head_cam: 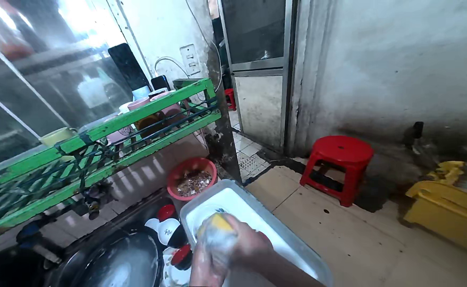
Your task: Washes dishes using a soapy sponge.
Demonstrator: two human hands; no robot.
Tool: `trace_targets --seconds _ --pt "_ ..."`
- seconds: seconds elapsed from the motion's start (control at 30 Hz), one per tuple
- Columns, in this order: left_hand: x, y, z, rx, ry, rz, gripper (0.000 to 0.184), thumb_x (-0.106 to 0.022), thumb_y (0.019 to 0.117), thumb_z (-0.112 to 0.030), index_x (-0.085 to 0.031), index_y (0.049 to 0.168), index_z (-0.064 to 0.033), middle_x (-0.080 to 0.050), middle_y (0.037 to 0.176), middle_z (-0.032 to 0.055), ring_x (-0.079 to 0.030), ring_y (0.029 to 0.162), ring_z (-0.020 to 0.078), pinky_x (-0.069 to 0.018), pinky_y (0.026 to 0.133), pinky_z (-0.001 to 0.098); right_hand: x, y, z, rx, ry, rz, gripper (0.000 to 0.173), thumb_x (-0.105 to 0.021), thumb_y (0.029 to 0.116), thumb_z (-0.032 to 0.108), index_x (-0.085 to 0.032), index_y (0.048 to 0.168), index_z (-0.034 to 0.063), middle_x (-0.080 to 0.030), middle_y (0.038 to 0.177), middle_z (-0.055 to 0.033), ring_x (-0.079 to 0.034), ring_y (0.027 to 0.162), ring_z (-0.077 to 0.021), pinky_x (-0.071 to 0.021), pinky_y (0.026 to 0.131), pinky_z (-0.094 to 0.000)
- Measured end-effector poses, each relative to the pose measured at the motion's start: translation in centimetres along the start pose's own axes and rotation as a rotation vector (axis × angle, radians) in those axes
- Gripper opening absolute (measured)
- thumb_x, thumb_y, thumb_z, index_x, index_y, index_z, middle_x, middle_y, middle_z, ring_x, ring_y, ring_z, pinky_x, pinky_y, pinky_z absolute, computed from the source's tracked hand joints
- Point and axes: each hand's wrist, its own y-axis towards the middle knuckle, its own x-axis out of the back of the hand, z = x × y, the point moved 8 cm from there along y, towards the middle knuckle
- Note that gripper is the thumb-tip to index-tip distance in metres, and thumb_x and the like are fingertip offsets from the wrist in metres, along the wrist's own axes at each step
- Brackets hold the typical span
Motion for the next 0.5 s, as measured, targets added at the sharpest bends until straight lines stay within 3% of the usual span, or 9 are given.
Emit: trace_targets --seconds 0.07,0.13,0.23,0.3,0.37,0.4,0.43,0.47,0.5 --pt "-0.1 0.8 -2.2 -0.185 0.265 0.031 0.042 -0.033 0.1118 -0.033 -0.055 0.132 -0.0038 -0.069 0.112 0.0131 -0.069 0.097 0.0215 -0.0599 0.081 0.0405 1.5 0.7 -2.7 -0.216 0.349 -0.076 0.073 -0.076 0.0864 0.023 -0.042 0.147 0.002 -0.066 0.12 -0.0173 -0.068 0.105 -0.0233 -0.0573 0.092 -0.0426" --pt "0.0 1.2 -4.7 -0.486 0.658 0.112 0.045 -0.039 0.1073 -0.023 -0.051 0.143 0.0021 -0.059 0.138 0.0165 -0.058 0.125 0.0202 -0.0485 0.105 0.0373 2.4 1.2 -4.7 -0.32 0.416 -0.015 0.071 -0.065 0.0891 0.032 -0.038 0.149 0.0069 -0.064 0.122 -0.0141 -0.067 0.104 -0.0215 -0.0579 0.089 -0.0416" --pt "-2.4 -0.6 -5.0 -0.806 1.097 0.181 0.043 -0.051 0.0984 -0.017 -0.061 0.134 0.0049 -0.056 0.142 0.0234 -0.05 0.136 0.0328 -0.0398 0.115 0.0471 1.9 1.4 -6.0 -0.406 0.2 0.091 0.054 -0.065 0.0959 0.022 -0.049 0.143 0.0011 -0.064 0.123 -0.0205 -0.065 0.11 -0.0291 -0.0531 0.097 -0.0486" --pt "-3.6 -1.5 -3.6 -1.009 1.216 0.182 0.033 -0.05 0.0973 -0.003 -0.066 0.123 0.0109 -0.062 0.133 0.0271 -0.056 0.13 0.0397 -0.0421 0.113 0.0519 1.0 1.4 -5.4 -0.378 0.032 0.05 0.043 -0.062 0.0994 0.021 -0.056 0.137 -0.0001 -0.066 0.121 -0.0218 -0.065 0.112 -0.0314 -0.0506 0.099 -0.0506" --pt "-2.5 -0.8 -3.1 -0.793 1.096 0.138 0.037 -0.04 0.1025 -0.003 -0.059 0.13 0.0119 -0.064 0.129 0.0225 -0.059 0.125 0.0265 -0.0439 0.111 0.0404 0.2 0.2 -3.0 -0.161 -0.169 0.005 0.044 -0.064 0.0958 0.017 -0.059 0.134 -0.0029 -0.067 0.124 -0.0227 -0.064 0.118 -0.0329 -0.0498 0.104 -0.0503" --pt "-1.9 -0.4 -3.1 -0.584 0.968 0.107 0.034 -0.039 0.1055 -0.005 -0.06 0.129 0.0093 -0.068 0.121 0.0172 -0.064 0.115 0.0188 -0.0493 0.104 0.0336 -0.3 -0.8 -1.6 -0.015 -0.276 0.0 0.046 -0.067 0.0935 0.016 -0.061 0.135 -0.0042 -0.066 0.128 -0.0235 -0.063 0.122 -0.0339 -0.0486 0.108 -0.05" --pt "-1.4 0.4 -2.7 -0.335 0.795 0.069 0.032 -0.037 0.1089 -0.013 -0.064 0.118 0.0028 -0.07 0.101 0.0094 -0.067 0.093 0.0127 -0.0561 0.084 0.03 -0.9 -1.5 -0.6 0.078 -0.378 0.055 0.05 -0.068 0.0926 0.016 -0.06 0.138 -0.0036 -0.064 0.133 -0.024 -0.06 0.128 -0.0357 -0.0458 0.111 -0.0505" --pt "-1.2 1.3 -2.2 -0.099 0.65 0.078 0.035 -0.035 0.1108 -0.021 -0.065 0.108 -0.0014 -0.07 0.087 0.0078 -0.069 0.079 0.0147 -0.0588 0.071 0.0332 -1.5 -1.9 0.1 0.134 -0.454 0.135 0.05 -0.067 0.0927 0.016 -0.059 0.138 -0.0024 -0.063 0.134 -0.0241 -0.058 0.13 -0.0375 -0.0445 0.112 -0.0515" --pt "-1.2 1.9 -1.7 0.069 0.559 0.107 0.039 -0.033 0.1111 -0.027 -0.063 0.105 -0.0029 -0.069 0.082 0.0092 -0.069 0.075 0.0186 -0.0594 0.067 0.0375 -1.8 -2.0 0.5 0.167 -0.472 0.196 0.05 -0.067 0.0924 0.015 -0.058 0.138 -0.0023 -0.062 0.135 -0.0244 -0.057 0.131 -0.0384 -0.0436 0.112 -0.0519"
